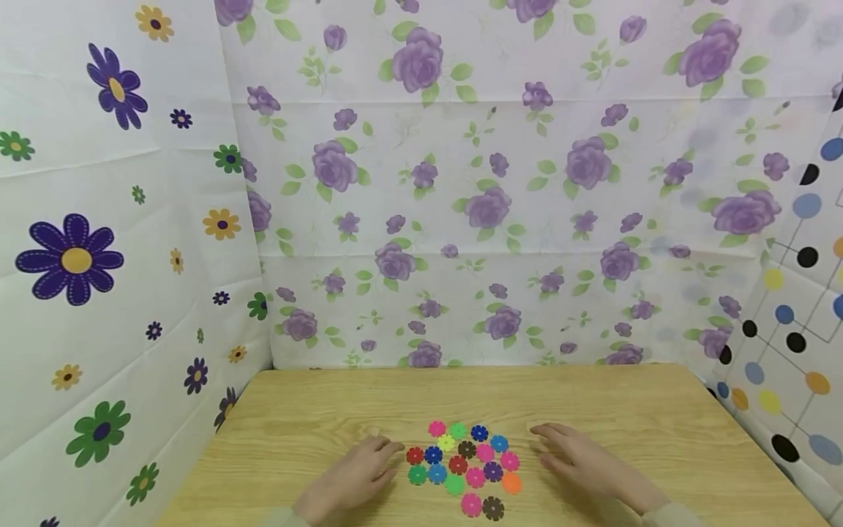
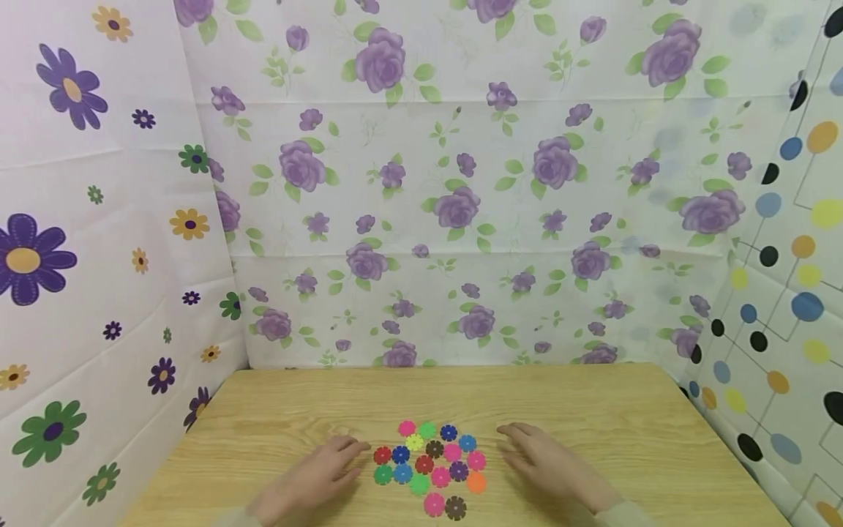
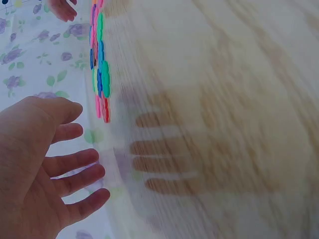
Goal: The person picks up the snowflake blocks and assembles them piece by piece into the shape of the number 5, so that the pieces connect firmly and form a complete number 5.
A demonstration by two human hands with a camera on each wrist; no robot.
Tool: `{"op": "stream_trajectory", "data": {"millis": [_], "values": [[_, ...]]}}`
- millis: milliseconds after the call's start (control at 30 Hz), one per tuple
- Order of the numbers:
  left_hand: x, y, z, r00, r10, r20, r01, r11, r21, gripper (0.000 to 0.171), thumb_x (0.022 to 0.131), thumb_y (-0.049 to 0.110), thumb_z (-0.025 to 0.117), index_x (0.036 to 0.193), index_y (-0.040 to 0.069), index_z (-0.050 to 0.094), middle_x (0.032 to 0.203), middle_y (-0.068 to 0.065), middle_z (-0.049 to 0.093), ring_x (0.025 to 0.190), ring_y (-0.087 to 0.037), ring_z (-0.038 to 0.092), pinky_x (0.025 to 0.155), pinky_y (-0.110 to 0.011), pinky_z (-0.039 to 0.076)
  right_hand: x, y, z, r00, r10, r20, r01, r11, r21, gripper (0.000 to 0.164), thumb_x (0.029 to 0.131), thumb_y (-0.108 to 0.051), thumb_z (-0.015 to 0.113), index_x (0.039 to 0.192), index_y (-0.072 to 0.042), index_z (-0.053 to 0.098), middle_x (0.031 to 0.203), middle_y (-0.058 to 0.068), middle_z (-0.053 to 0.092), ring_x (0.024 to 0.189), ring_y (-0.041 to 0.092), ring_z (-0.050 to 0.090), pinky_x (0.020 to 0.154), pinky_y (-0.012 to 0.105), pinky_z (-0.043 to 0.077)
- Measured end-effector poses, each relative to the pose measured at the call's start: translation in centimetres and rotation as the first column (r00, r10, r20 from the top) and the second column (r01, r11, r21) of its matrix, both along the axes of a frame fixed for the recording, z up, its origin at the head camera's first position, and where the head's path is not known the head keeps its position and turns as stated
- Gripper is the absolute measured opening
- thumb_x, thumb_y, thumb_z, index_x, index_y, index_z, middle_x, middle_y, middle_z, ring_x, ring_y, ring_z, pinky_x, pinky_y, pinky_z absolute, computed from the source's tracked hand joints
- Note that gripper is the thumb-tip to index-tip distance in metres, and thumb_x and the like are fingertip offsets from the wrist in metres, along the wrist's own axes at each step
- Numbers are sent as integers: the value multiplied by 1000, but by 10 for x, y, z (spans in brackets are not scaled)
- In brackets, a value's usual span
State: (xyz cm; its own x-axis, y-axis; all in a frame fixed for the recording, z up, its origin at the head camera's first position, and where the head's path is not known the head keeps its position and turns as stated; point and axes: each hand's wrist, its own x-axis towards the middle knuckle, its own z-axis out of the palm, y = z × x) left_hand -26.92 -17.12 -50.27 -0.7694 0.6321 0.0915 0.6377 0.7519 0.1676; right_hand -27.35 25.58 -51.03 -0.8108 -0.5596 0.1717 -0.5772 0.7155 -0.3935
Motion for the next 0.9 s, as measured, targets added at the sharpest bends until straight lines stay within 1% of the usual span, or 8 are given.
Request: {"op": "stream_trajectory", "data": {"millis": [100,233,367,400,500,633,733,900], "values": [[0,4,-1,1000,-21,-1,21,1000,18,36,99,26,56,132,13,56,119,-2,60,108,-17,59,89,-34,54,-1,-1,-1,1000,-10,4,10,1000,-5,44,101,-32,51,136,-6,51,134,13,57,120,34,57,95,51,50],[-1,9,-1,999,-31,6,31,999,33,35,98,26,57,130,13,57,115,-1,60,103,-13,59,84,-30,54,-3,-2,-3,1000,-5,-3,5,1000,-14,41,100,-28,54,134,-5,54,131,10,61,118,32,59,95,49,51],[0,14,1,998,-42,37,40,998,56,33,97,25,59,128,14,60,112,-1,61,97,-9,57,80,-26,53,-5,-4,-2,999,11,33,-10,999,-38,38,98,-25,56,130,-3,58,127,9,64,114,30,62,92,46,53],[0,16,1,998,-41,49,38,998,59,33,96,24,59,127,14,60,110,0,61,96,-9,56,80,-26,53,-6,-5,-2,999,14,43,-13,999,-45,38,98,-24,57,129,-3,59,126,9,65,112,29,63,91,45,53],[2,20,1,997,-15,78,11,998,55,35,93,27,64,126,18,62,106,4,61,95,-8,53,84,-35,51,-6,-8,0,999,26,44,-24,998,-51,34,95,-22,61,124,-3,62,121,9,68,108,28,65,89,43,55],[2,26,0,996,25,80,-28,999,35,38,89,34,67,125,25,63,102,8,62,96,-9,52,85,-44,45,-5,-13,-1,999,46,-27,-47,998,-31,27,89,-17,67,112,-4,68,110,6,71,101,25,67,87,42,56],[1,28,-2,996,34,80,-37,999,33,37,88,37,68,123,26,64,102,9,63,95,-8,52,82,-41,42,-4,-17,-3,997,56,-61,-56,998,-5,25,84,-16,71,107,-6,70,104,3,73,97,21,68,85,40,56],[-1,31,-6,996,33,78,-36,999,33,35,87,40,68,119,28,65,100,12,60,90,-4,50,78,-35,43,-4,-23,-5,999,45,-14,-45,999,5,24,83,-18,73,104,-8,71,102,2,73,94,17,68,82,36,57]]}}
